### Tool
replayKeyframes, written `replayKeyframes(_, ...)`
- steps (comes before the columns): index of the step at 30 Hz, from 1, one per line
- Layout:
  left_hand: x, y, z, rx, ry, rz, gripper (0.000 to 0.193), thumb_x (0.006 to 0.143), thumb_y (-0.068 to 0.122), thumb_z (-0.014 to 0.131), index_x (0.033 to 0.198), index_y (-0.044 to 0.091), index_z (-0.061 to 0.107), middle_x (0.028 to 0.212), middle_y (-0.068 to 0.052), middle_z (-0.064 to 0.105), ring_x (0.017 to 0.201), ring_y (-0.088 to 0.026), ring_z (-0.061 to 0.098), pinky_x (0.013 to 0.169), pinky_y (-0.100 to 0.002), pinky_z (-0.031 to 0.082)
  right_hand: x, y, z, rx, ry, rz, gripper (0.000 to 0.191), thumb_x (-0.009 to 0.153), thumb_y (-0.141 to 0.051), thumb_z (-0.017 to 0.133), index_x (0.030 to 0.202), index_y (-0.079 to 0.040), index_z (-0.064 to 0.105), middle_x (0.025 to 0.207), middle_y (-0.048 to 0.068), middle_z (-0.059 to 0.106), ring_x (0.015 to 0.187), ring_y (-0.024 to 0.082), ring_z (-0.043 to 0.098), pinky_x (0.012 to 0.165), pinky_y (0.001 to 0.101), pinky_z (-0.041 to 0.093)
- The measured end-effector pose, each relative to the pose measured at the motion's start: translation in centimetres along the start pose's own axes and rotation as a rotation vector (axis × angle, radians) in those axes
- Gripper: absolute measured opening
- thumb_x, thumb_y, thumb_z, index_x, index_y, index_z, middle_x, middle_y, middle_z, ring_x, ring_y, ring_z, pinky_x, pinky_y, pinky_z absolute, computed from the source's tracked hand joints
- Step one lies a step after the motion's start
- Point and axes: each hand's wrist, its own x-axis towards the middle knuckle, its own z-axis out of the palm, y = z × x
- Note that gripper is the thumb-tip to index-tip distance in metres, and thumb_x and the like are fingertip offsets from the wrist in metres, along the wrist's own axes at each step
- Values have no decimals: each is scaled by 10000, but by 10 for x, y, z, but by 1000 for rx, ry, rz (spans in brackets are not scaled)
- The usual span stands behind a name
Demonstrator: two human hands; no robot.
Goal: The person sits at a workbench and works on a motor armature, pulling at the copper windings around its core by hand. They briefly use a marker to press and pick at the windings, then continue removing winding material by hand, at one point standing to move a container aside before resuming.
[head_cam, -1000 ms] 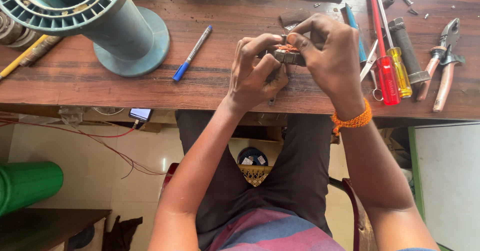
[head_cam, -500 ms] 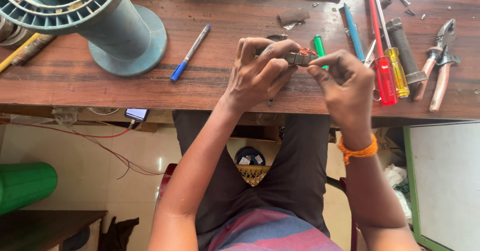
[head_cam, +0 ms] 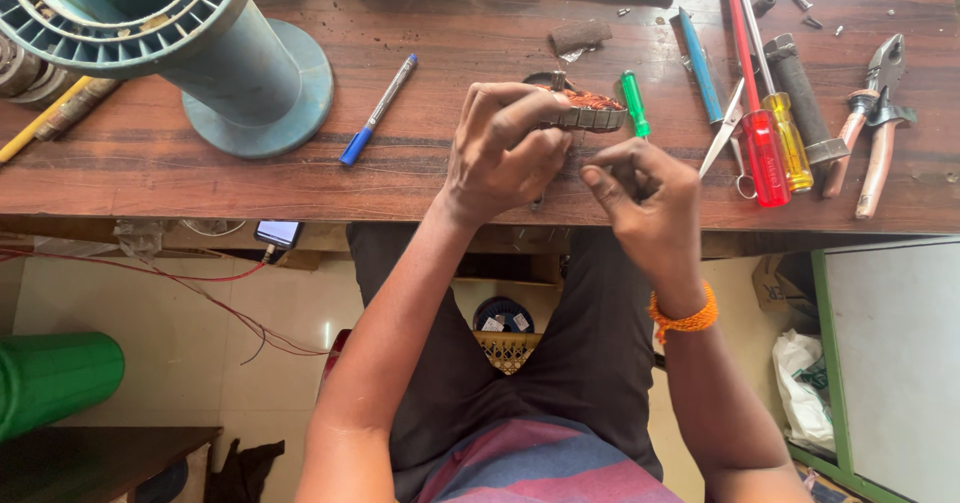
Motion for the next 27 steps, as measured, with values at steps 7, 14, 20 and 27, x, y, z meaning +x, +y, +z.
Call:
replayKeyframes(7, -1, 0, 6, -51, 49, -112, 225, 860, 70, 803, 847, 67, 578, 1371, -60, 499, 1129, -248, 563, 977, -403, 504, 27, -35, -11, -162, -11, -155, 28, 984, -23, 732, 985, -36, 707, 834, -70, 674, 722, -24, 567, 605, 197, 425)
replayKeyframes(14, -4, 1, 5, -74, 53, -160, 219, 835, 80, 813, 859, 64, 595, 1382, -74, 492, 1143, -239, 563, 985, -409, 493, 63, -43, 3, -376, -42, -211, 45, 986, -46, 776, 1000, -27, 738, 671, -7, 597, 594, 39, 457, 528, 261, 333)
replayKeyframes(20, -5, -1, 8, -30, -5, -133, 221, 878, 96, 801, 908, 62, 585, 1423, -49, 479, 1154, -224, 523, 1013, -407, 477, 74, -34, 2, -340, -74, -196, 47, 1005, -33, 762, 1027, -2, 734, 765, 27, 673, 691, 54, 593, 601, 246, 454)
replayKeyframes(27, 1, -1, 2, 5, -84, -55, 255, 885, 133, 828, 915, 121, 575, 1374, 51, 629, 1147, -196, 547, 980, -383, 434, 68, -20, -17, -98, -58, -93, 57, 1037, -47, 736, 1059, 4, 720, 915, 8, 731, 818, 47, 677, 709, 212, 539)
